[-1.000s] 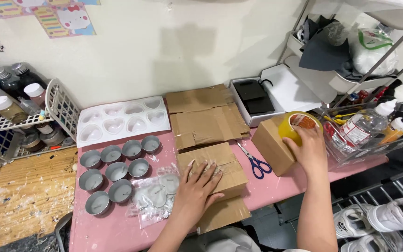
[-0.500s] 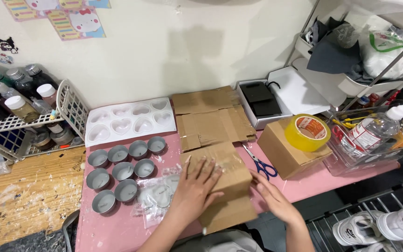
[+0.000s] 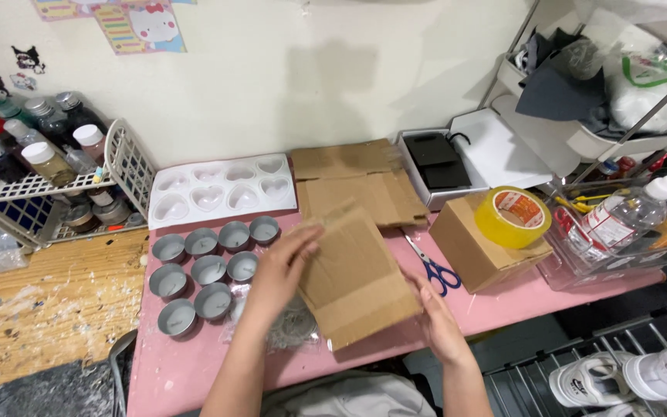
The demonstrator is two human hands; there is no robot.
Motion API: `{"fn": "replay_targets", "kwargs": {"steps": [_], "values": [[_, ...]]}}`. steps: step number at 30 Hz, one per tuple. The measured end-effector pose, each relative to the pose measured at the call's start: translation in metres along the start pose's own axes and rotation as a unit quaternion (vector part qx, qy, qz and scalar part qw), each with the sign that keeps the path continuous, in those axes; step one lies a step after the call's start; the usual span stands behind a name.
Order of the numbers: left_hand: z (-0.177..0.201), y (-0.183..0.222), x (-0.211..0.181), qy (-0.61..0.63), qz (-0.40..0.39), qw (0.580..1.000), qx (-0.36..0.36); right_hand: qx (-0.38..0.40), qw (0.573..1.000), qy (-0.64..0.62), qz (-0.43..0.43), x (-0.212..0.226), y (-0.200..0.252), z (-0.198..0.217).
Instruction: Pack candle tins into small cardboard boxes and secure them.
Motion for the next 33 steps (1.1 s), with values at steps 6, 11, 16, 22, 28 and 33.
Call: {"fn": "replay_targets", "kwargs": {"steps": [6,11,16,22,28,33], "values": [[-0.007,0.007,0.038,0.158,0.158,0.967,-0.121,0.153,0.967,-0.105,0.177,0.075,0.010,-0.075],[-0.028,0.065,0.069,0.260,0.162,0.945,-0.113,0.223,0.907,0.159,0.320,0.119,0.022,-0.135],[-0.012,0.112,0.059,0.194,0.239,0.951,0.013,0.243,0.781,0.390,0.423,0.108,0.024,-0.133],[0.024,0.112,0.034,-0.150,0.281,0.934,0.159,0.357,0.746,0.423,0.371,0.082,0.018,-0.101],[0.008,0.077,-0.004,-0.055,-0.191,0.977,0.076,0.118,0.764,0.469,0.427,0.127,0.046,-0.087],[-0.024,0.091,-0.001,-0.028,-0.251,0.964,0.083,-0.127,0.778,0.509,0.347,0.101,0.051,-0.043]]}}
Point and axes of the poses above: each hand's wrist, its own y-axis away from the middle knuckle, its own z-axis out of the back of the hand, x = y × z, the point moved 3 cm from there along -y, towards the middle knuckle, and after that the axes turned 12 degrees about -x, right-handed, at the moved point
